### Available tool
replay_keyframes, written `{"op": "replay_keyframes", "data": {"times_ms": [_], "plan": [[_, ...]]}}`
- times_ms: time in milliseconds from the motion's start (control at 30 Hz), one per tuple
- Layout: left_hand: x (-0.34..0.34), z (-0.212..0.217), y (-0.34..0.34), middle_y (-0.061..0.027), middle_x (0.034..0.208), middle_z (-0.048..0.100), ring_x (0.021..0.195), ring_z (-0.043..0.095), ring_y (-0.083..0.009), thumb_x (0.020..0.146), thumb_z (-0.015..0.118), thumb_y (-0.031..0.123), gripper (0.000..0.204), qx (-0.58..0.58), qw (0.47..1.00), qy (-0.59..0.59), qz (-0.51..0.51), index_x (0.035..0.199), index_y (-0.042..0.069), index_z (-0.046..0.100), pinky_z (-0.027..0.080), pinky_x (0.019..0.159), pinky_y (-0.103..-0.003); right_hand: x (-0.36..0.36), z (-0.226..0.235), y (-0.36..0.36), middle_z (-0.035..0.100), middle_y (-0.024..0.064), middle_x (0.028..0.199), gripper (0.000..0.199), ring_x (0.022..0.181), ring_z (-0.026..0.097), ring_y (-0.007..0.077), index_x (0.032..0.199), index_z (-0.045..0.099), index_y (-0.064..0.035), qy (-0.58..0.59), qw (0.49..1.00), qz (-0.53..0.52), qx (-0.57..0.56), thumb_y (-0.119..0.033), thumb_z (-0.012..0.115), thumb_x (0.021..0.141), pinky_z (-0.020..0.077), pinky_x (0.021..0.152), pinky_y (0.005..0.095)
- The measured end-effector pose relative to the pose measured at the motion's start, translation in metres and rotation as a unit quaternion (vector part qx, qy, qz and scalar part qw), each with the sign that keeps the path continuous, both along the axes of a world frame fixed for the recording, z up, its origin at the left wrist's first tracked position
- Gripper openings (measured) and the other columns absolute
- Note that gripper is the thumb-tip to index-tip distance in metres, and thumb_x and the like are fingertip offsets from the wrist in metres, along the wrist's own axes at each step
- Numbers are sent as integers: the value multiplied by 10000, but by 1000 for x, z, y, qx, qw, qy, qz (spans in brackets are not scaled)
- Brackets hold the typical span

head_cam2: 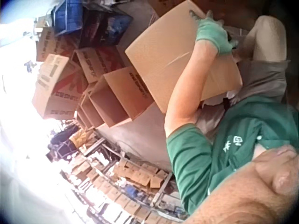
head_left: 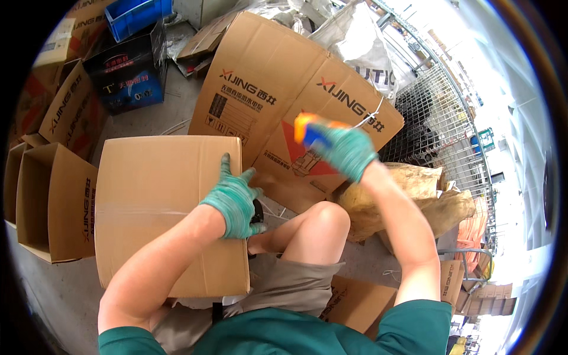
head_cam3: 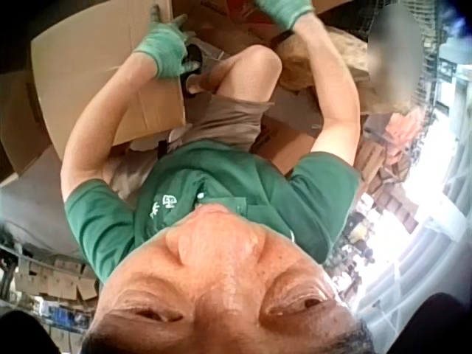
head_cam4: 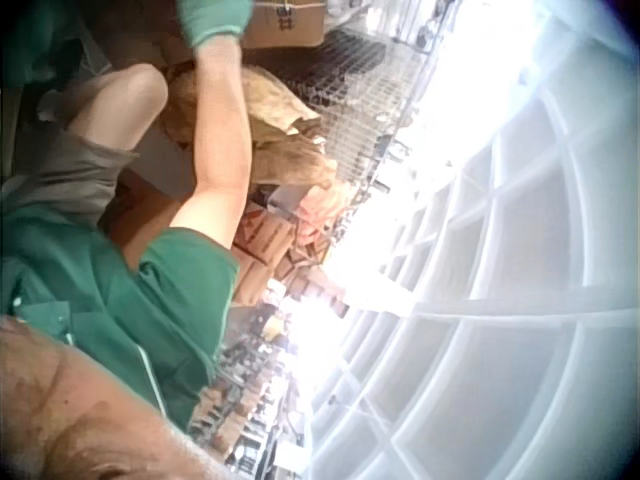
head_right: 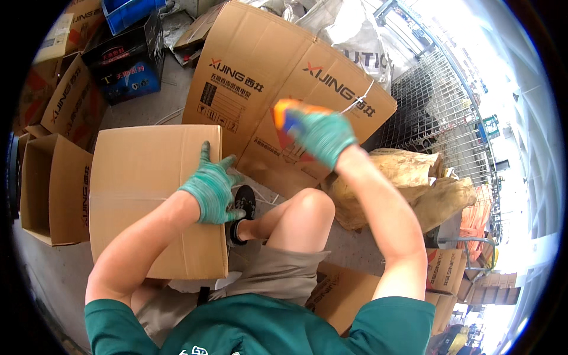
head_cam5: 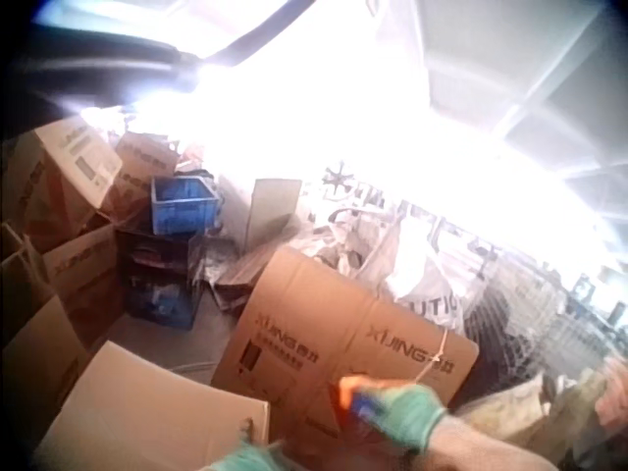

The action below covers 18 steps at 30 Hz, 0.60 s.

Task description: The person sits on the floor and repeatedly assembles and seals cardboard boxes using a handheld tape dispenser. They fold the flaps of each box and apply tape to secure them before moving to the next one. The person then walks to a nearby table and places a sealed box into a larger container.

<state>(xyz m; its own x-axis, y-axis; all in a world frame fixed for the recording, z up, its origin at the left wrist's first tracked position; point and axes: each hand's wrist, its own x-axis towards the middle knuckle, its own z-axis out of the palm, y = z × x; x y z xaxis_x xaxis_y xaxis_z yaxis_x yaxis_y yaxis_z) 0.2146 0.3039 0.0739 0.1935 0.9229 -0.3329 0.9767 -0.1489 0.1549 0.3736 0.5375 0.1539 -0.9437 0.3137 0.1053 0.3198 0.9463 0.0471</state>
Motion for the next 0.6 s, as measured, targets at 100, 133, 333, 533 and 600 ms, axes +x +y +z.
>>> {"op": "replay_keyframes", "data": {"times_ms": [100,133,333,533,600], "plan": [[7,-2,4,-30,1576,511,1550,303,-354,937,617,542,451,86,994,-69,-16,1172,200,793,60,1204,-781,27,16,130,717,203,1150,541,986,709,409,1490,544,-284,179,971,-139,-71,-469,642,991,561,865,497],[4,-10,1,-41,1578,505,1550,300,-367,931,638,502,443,127,986,-107,-14,1227,198,766,63,1212,-770,35,18,172,708,212,1185,549,1013,700,424,1514,514,-291,204,970,-132,26,-436,639,1000,553,880,502],[-65,-16,-97,-149,1663,345,1575,175,-460,842,740,363,680,167,961,-24,219,1481,217,560,21,1231,-725,26,3,280,586,185,1456,610,1305,588,388,1559,448,-236,94,944,-308,77,-313,640,986,466,1095,480],[-131,-17,-225,-202,1676,310,1524,311,-423,837,774,518,932,135,795,-3,591,1599,132,401,285,1243,-484,1,-1,231,601,256,1417,610,1272,609,414,1470,547,-68,45,932,-323,160,-414,633,976,487,1062,525],[-140,-10,-220,-229,1585,451,1435,468,-389,834,779,550,982,142,756,-73,634,1600,84,377,389,1183,-418,29,-20,228,510,268,1518,598,1346,538,436,1507,481,2,162,936,-219,223,-296,640,1013,483,1085,491]]}}
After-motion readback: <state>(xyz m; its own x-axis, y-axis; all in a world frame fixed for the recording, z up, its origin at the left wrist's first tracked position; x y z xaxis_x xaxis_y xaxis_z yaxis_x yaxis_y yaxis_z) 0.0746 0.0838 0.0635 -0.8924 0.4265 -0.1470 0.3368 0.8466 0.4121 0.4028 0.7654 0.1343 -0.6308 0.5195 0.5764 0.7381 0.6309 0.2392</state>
